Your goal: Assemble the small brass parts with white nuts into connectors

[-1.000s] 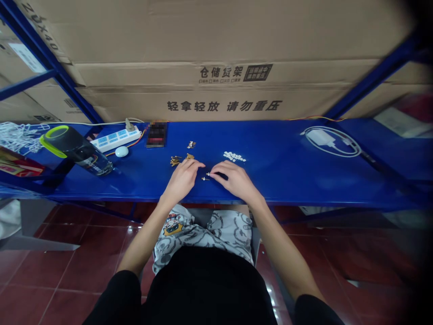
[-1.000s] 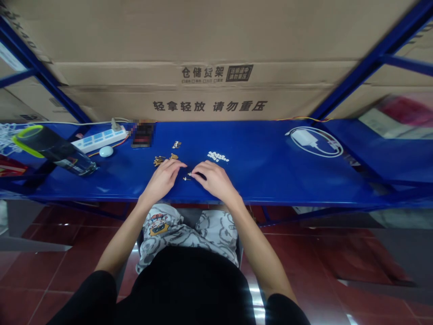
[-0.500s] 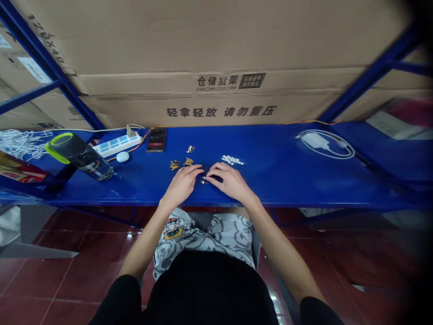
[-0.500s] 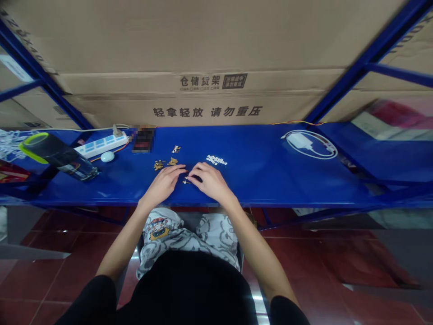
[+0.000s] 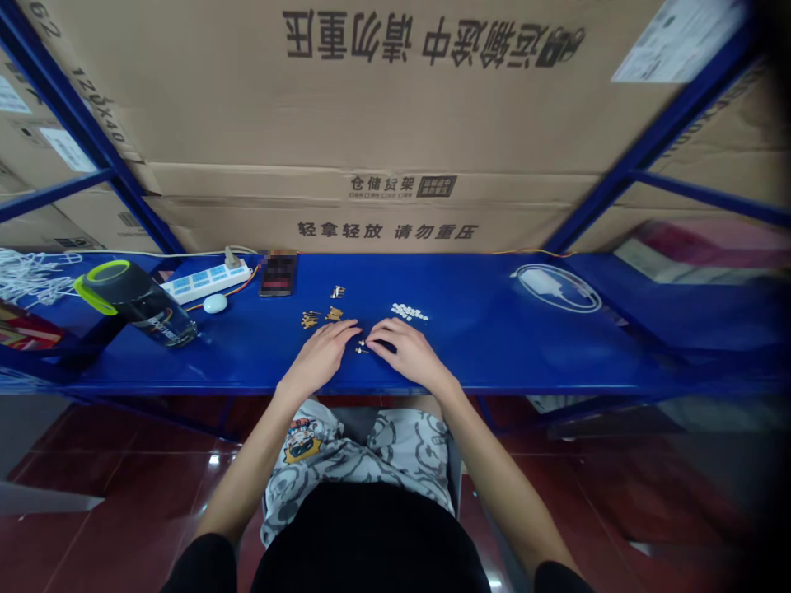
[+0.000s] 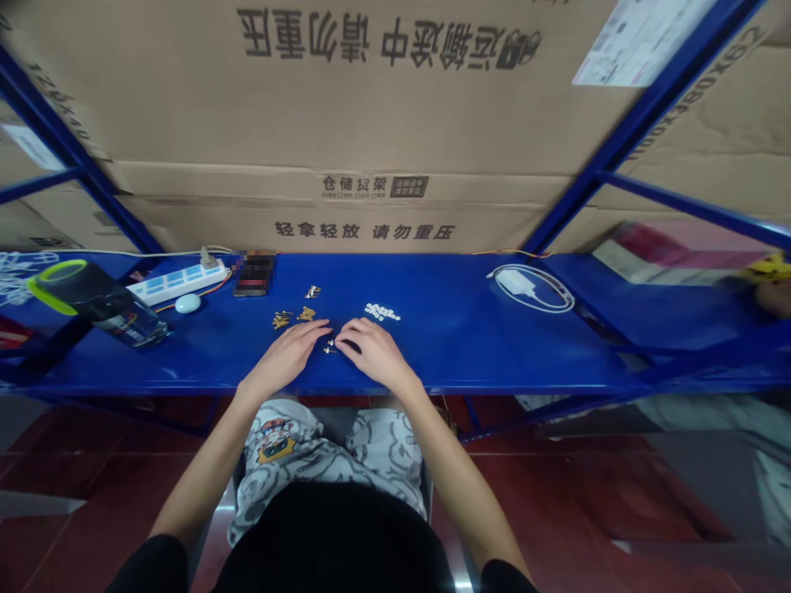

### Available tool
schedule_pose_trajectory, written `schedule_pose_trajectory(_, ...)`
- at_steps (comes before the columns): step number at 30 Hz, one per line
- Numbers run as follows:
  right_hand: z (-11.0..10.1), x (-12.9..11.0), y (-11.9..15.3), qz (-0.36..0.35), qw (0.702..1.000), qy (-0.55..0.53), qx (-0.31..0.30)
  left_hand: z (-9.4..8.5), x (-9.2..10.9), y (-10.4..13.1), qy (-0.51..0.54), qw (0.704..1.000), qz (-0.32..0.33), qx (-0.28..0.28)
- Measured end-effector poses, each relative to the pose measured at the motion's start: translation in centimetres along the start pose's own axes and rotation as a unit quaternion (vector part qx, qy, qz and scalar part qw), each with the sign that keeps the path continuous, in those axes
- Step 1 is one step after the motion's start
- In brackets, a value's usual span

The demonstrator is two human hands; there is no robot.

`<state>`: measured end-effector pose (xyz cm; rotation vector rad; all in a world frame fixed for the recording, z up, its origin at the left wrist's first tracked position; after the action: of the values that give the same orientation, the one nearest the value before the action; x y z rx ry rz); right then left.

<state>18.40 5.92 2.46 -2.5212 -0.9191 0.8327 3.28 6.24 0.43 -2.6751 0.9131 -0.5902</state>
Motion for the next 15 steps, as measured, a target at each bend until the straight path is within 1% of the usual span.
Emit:
schedule_pose_trajectory(7,0.39,-0.27,-0.3,-0.011,1.0,0.009,-0.006,0.04,-0.08,0.13,-0.003,1.0,0.001,0.007)
schedule_pose_trajectory(15,0.49,-0.42,-0.48,0.0,1.0,0.026,-0.014,0.2,-0.19,-0.05,-0.003,1.0,0.001,0.001)
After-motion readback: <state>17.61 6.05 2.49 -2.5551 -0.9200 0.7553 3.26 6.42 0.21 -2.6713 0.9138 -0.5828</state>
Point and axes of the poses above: each hand's wrist, its own y-axis away from the middle knuckle, its own z-axis out of the palm, x = y × z, the point moved 7 cm from there along -y, towards the middle knuckle, and after that the axes turned 4 degrees about x, right-handed, at the moved point
